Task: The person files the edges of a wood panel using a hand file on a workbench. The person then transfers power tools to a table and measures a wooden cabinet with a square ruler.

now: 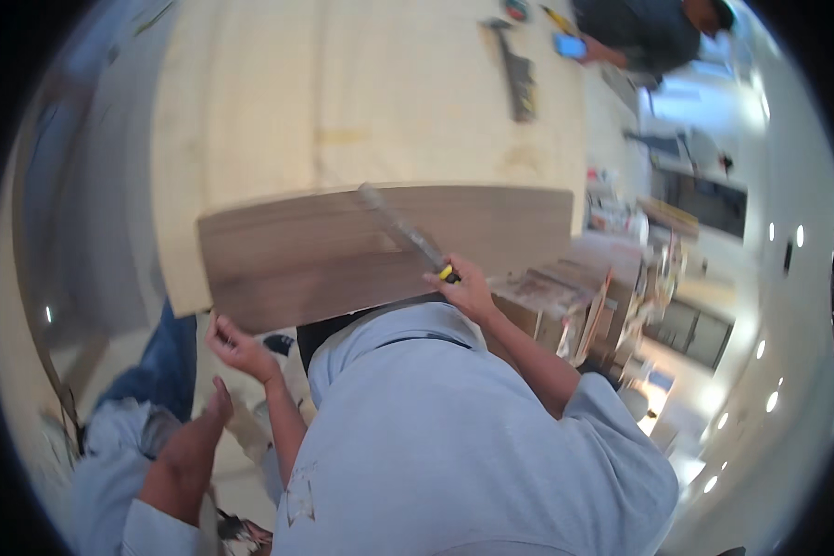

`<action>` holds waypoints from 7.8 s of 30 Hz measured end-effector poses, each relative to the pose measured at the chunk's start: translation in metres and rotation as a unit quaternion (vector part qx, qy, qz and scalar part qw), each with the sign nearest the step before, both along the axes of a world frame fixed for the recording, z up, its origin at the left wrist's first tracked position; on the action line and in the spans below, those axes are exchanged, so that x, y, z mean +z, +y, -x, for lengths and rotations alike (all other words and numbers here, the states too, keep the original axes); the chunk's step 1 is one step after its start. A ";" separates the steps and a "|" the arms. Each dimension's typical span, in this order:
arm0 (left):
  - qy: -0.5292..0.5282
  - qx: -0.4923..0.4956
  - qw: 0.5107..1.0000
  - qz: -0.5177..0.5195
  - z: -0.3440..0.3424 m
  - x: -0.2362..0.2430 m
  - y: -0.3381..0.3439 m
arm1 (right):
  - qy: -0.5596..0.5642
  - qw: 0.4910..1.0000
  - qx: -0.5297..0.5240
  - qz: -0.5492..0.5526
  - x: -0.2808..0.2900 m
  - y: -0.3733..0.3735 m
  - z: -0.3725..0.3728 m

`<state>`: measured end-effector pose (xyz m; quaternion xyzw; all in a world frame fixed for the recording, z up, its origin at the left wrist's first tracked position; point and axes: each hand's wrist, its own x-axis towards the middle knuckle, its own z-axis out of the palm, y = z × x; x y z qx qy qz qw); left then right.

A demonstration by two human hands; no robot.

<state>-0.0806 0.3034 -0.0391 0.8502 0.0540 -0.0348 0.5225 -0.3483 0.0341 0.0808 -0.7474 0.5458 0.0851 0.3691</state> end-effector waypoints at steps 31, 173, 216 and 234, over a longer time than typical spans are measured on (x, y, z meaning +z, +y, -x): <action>0.312 0.008 0.945 0.098 -0.083 -0.021 0.023 | -0.284 0.733 -0.586 0.198 -0.130 -0.257 0.428; 0.375 -0.037 0.849 0.370 0.077 -0.045 -0.049 | -0.240 0.947 -0.016 0.214 -0.093 -0.101 0.125; 0.348 0.000 0.879 0.326 0.175 0.038 -0.021 | -0.244 0.959 0.091 0.113 -0.062 -0.205 -0.012; 0.540 -0.202 0.816 -0.031 0.204 -0.093 0.270 | -0.204 0.925 0.108 0.303 -0.066 -0.043 -0.120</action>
